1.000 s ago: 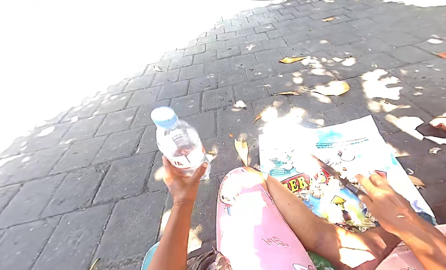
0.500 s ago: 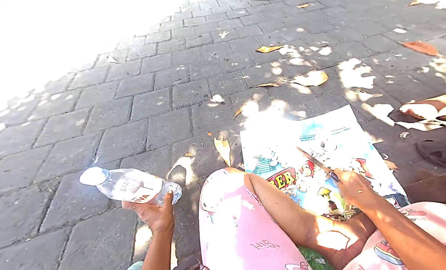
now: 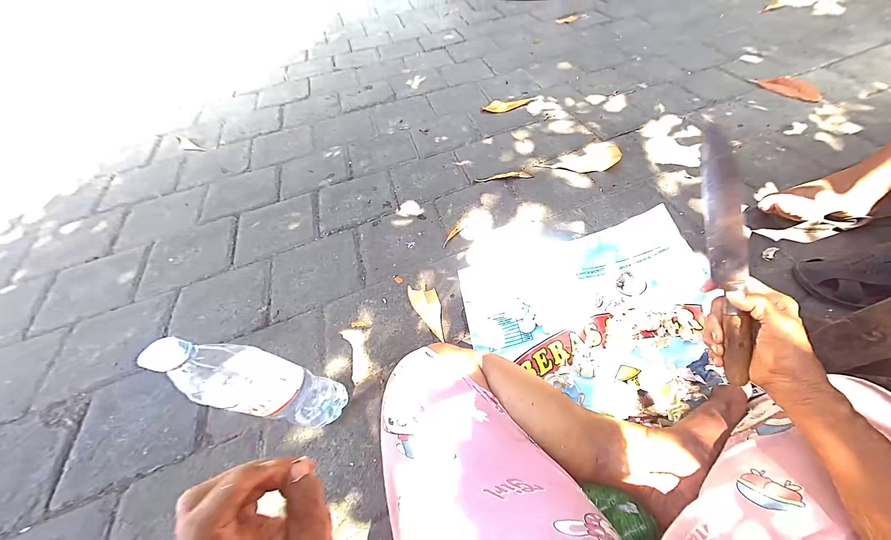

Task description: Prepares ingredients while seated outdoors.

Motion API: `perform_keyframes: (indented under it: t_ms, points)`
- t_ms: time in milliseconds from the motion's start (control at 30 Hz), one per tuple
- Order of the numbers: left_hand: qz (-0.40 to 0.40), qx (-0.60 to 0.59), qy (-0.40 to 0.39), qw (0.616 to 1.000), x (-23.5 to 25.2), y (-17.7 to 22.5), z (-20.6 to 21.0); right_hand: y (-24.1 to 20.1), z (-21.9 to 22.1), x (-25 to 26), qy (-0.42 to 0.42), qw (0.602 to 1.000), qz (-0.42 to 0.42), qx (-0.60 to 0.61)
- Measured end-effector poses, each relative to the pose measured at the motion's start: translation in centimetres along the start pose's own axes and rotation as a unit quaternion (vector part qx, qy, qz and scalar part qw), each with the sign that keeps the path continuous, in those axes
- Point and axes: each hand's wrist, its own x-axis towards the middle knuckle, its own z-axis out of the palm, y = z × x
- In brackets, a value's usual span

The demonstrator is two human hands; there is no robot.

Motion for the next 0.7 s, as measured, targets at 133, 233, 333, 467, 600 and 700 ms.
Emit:
perform_keyframes:
  t_ms: [133,233,333,467,600,700]
  points:
    - [0.065,-0.125,-0.166,0.976,5.3,7.0,5.3,-0.4,1.0,-0.7,-0.029,0.992,-0.085,0.089]
    - [0.058,-0.14,-0.351,0.924,6.8,10.8,12.1,-0.5,1.3,-0.8,-0.022,0.984,-0.14,0.112]
    - [0.072,-0.064,-0.513,0.853,6.5,13.2,19.0,-0.8,1.2,-1.2,-0.022,0.985,-0.125,0.117]
    - [0.073,0.084,-0.673,0.731,5.1,16.7,25.3,-0.6,0.8,-1.0,-0.008,0.993,-0.056,0.106]
    - [0.14,0.083,-0.658,0.735,1.7,16.3,28.8,-0.6,0.3,0.2,-0.009,0.996,-0.027,0.085]
    - [0.155,0.082,-0.656,0.734,1.1,15.2,29.4,-0.6,0.6,1.1,-0.032,0.997,-0.016,0.069]
